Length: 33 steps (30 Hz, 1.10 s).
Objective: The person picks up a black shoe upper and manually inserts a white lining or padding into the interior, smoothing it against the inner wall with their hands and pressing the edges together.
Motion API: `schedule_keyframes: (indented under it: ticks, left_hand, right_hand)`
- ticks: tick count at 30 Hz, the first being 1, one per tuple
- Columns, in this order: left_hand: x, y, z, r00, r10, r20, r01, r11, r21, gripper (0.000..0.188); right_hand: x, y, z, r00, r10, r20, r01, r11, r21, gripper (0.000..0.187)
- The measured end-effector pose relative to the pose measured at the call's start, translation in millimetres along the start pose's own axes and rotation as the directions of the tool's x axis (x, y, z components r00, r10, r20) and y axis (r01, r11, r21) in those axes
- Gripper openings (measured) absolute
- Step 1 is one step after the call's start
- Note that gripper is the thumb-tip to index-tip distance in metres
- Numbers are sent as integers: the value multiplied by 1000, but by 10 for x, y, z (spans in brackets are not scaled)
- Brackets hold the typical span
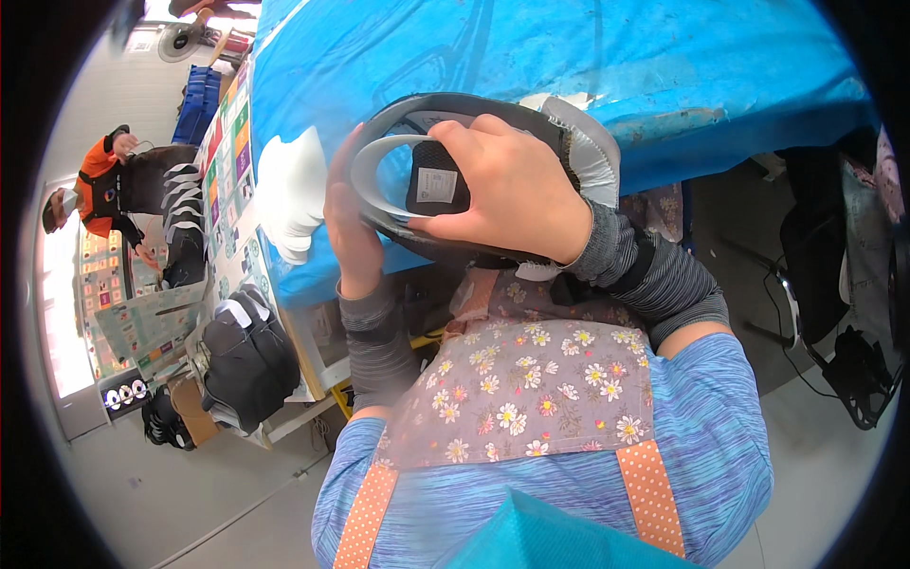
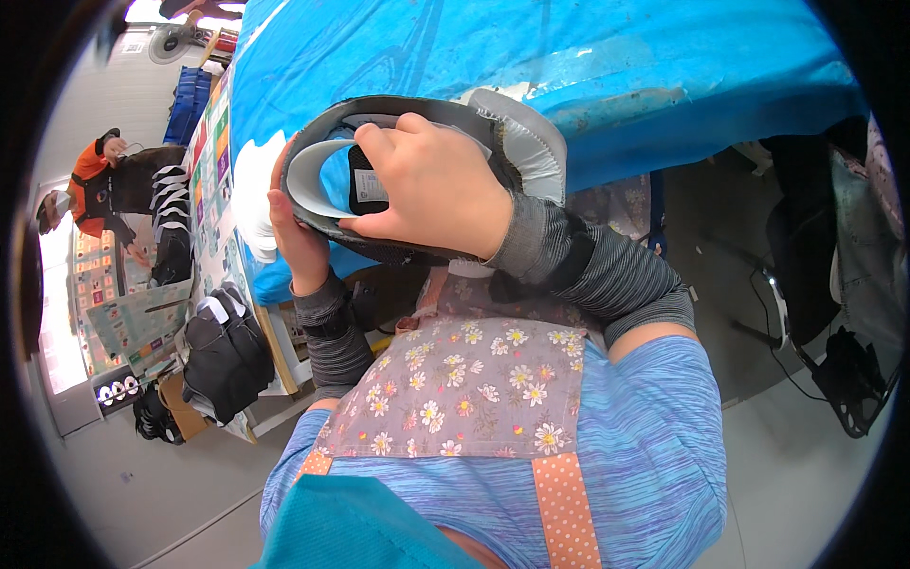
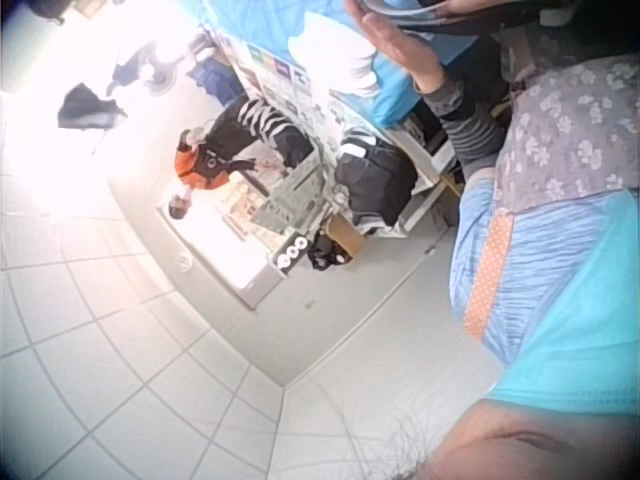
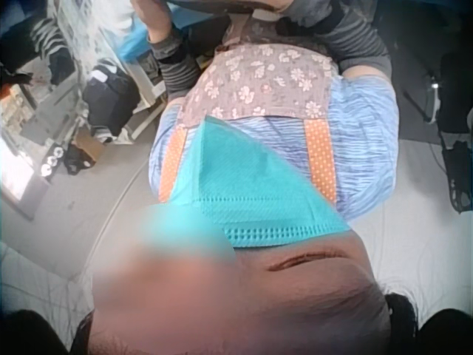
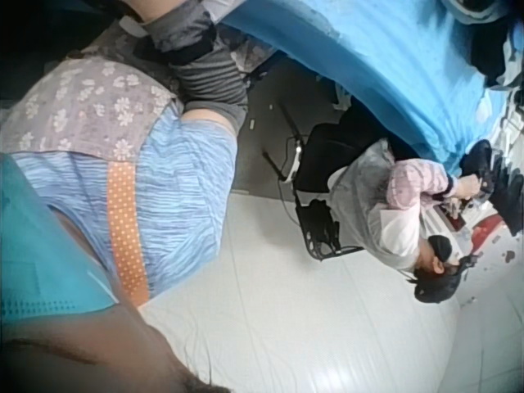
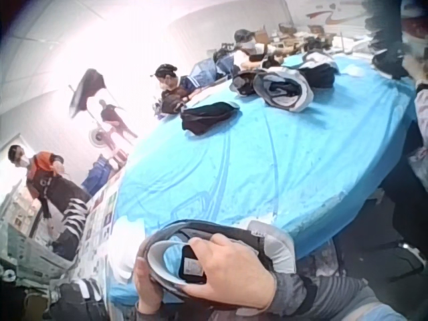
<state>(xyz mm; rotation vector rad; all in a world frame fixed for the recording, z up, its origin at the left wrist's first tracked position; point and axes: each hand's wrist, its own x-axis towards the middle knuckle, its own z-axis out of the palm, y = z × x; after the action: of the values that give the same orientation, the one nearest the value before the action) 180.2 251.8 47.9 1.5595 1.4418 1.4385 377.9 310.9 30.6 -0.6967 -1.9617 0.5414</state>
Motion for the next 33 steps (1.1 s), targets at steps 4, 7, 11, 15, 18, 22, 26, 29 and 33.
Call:
schedule_keyframes:
  ticks: [4,7,11,15,18,22,26,29,33]
  left_hand:
    - [-5,-26,-11,1000,-1,-1,1,1000,-5,77]
    - [0,-14,11,1000,6,-2,-6,1000,-1,76]
    - [-5,2,29,1000,13,-6,-13,1000,9,75]
    - [-13,-31,12,1000,-2,-10,2,1000,7,78]
    - [-46,-161,-29,996,26,-90,-23,999,33,84]
    - [-53,-135,-60,996,86,-29,-87,993,-76,90]
    - [-42,46,-206,996,70,62,-72,997,17,77]
    - [62,287,-303,985,-35,170,8,988,154,60]
    - [178,570,-341,968,-148,203,97,965,244,48]
  right_hand:
    - [2,-3,15,1000,1,-14,-2,1000,-10,62]
    - [0,4,29,1000,3,-21,-4,1000,-15,62]
    - [12,-6,15,1000,15,-1,-15,999,-30,63]
    - [5,-2,36,1000,12,-5,-12,999,-31,65]
    - [9,-20,29,1000,9,23,-9,1000,-26,69]
    - [10,-44,15,999,-17,48,17,1000,-14,74]
    - [16,-81,25,998,-48,33,48,999,-4,79]
    - [20,-51,34,998,-22,61,22,1000,-2,80]
    - [44,-49,53,997,-11,72,10,1000,8,79]
